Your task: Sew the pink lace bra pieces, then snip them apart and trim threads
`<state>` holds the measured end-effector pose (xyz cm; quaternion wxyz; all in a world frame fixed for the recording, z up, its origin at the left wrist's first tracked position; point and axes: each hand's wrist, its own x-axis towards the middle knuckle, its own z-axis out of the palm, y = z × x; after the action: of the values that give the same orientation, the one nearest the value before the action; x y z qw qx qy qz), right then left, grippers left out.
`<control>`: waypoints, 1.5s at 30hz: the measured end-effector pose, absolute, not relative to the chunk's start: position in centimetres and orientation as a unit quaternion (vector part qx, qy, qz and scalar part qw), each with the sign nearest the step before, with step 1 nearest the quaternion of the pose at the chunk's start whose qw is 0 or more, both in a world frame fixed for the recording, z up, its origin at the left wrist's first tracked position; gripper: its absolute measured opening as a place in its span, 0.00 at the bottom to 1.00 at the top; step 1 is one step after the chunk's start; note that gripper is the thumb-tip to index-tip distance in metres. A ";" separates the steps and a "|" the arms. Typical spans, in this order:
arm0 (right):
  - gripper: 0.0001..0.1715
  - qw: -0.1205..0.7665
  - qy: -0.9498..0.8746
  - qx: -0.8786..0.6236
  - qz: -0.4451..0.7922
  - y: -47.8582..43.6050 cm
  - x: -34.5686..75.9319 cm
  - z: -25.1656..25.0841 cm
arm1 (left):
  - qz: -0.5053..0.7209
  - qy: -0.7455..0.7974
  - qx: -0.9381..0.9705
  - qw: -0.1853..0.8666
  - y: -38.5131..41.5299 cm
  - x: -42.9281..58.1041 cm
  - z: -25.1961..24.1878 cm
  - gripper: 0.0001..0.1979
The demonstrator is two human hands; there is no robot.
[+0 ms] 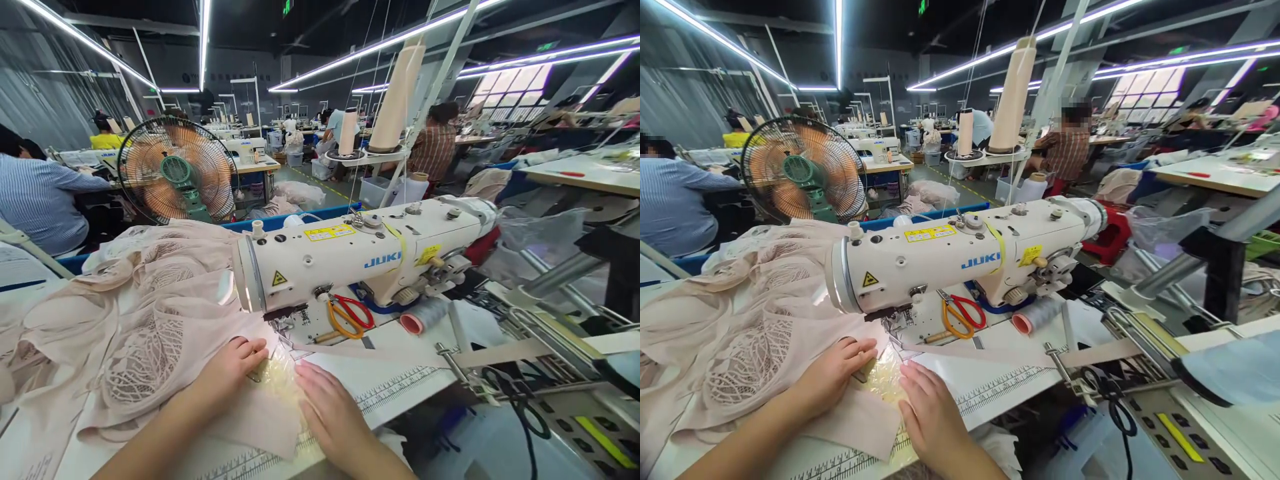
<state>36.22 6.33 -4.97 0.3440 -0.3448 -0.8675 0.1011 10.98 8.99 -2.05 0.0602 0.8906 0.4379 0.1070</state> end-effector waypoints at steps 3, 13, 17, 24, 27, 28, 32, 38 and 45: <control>0.17 0.360 -0.856 -0.358 0.096 6.1 37.0 -5.3 | 0.101 0.435 0.892 0.067 9.1 10.9 -1.9 0.27; 0.16 0.346 -0.861 -0.360 0.092 6.0 36.5 -5.4 | 0.103 0.428 0.896 0.064 9.6 10.4 -2.1 0.28; 0.16 0.344 -0.861 -0.362 0.092 5.9 36.5 -5.2 | 0.101 0.430 0.895 0.066 10.0 10.4 -1.7 0.26; 0.16 0.348 -0.858 -0.365 0.099 5.8 36.4 -5.1 | 0.085 0.428 0.897 0.068 10.1 10.5 -1.1 0.27; 0.16 0.346 -0.859 -0.364 0.096 5.8 36.5 -5.1 | 0.079 0.427 0.898 0.071 10.2 10.4 -1.1 0.27; 0.16 0.344 -0.861 -0.364 0.093 5.8 36.5 -5.1 | 0.077 0.427 0.898 0.072 10.2 10.4 -1.0 0.27; 0.15 0.335 -0.865 -0.365 0.075 5.7 36.5 -5.2 | 0.072 0.425 0.900 0.063 10.5 10.1 -0.7 0.27; 0.15 0.343 -0.871 -0.350 0.048 6.1 36.5 -5.2 | 0.064 0.438 0.896 0.043 11.6 9.3 -0.7 0.26; 0.10 0.373 -0.877 -0.295 0.065 5.3 35.2 -5.6 | 0.020 0.475 0.879 -0.025 12.5 9.3 -0.9 0.26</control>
<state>35.22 5.34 -5.60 0.3733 -0.2948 -0.8772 0.0654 9.29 12.47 -0.95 -0.0254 0.8795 0.4749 0.0197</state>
